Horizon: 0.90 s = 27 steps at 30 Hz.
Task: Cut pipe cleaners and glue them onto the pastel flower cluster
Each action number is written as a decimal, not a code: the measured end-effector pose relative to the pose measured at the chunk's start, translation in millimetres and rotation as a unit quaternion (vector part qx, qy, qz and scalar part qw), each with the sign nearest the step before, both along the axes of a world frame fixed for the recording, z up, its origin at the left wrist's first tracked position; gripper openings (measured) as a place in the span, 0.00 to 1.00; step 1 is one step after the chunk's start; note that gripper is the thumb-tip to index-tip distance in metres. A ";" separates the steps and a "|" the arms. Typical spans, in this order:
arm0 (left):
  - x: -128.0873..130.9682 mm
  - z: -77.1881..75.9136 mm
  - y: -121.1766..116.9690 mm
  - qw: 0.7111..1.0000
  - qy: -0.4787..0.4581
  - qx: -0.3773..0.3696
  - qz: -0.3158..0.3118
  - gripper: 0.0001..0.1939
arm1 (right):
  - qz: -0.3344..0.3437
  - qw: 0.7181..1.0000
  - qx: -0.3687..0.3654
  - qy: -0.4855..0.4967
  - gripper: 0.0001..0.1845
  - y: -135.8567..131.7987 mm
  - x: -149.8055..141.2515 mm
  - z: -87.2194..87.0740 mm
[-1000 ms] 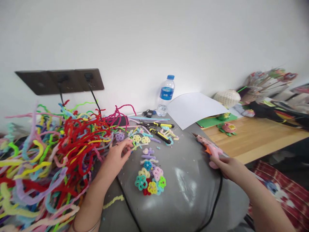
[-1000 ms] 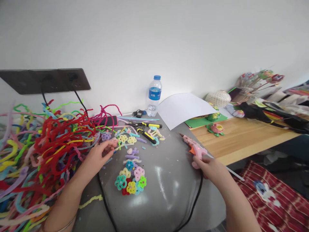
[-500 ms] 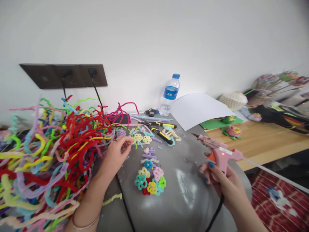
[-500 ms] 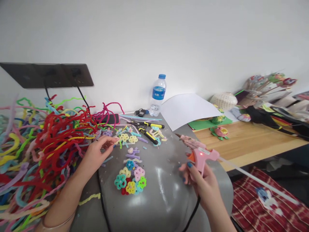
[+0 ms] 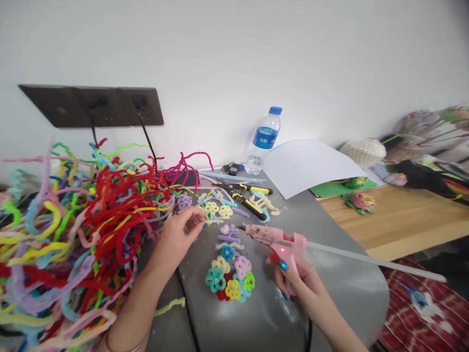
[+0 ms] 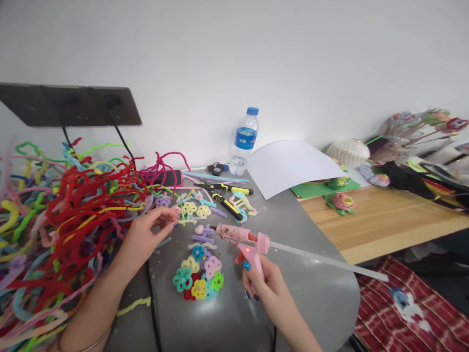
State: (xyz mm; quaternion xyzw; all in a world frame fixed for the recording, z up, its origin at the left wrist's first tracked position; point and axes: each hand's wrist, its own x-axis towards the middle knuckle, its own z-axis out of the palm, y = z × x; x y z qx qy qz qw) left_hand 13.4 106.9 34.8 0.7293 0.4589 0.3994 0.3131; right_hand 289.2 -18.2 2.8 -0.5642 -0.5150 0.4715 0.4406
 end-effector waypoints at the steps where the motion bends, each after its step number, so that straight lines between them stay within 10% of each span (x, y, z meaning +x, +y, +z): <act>1: 0.5 0.1 -0.2 1.000 -0.011 -0.006 0.000 0.03 | 0.005 1.000 -0.001 -0.008 0.30 -0.6 0.0 0.1; 27: 1.7 3.7 -0.5 0.987 -0.139 -0.075 0.016 0.07 | -0.013 1.000 -0.010 0.011 0.30 -2.0 4.5 -4.1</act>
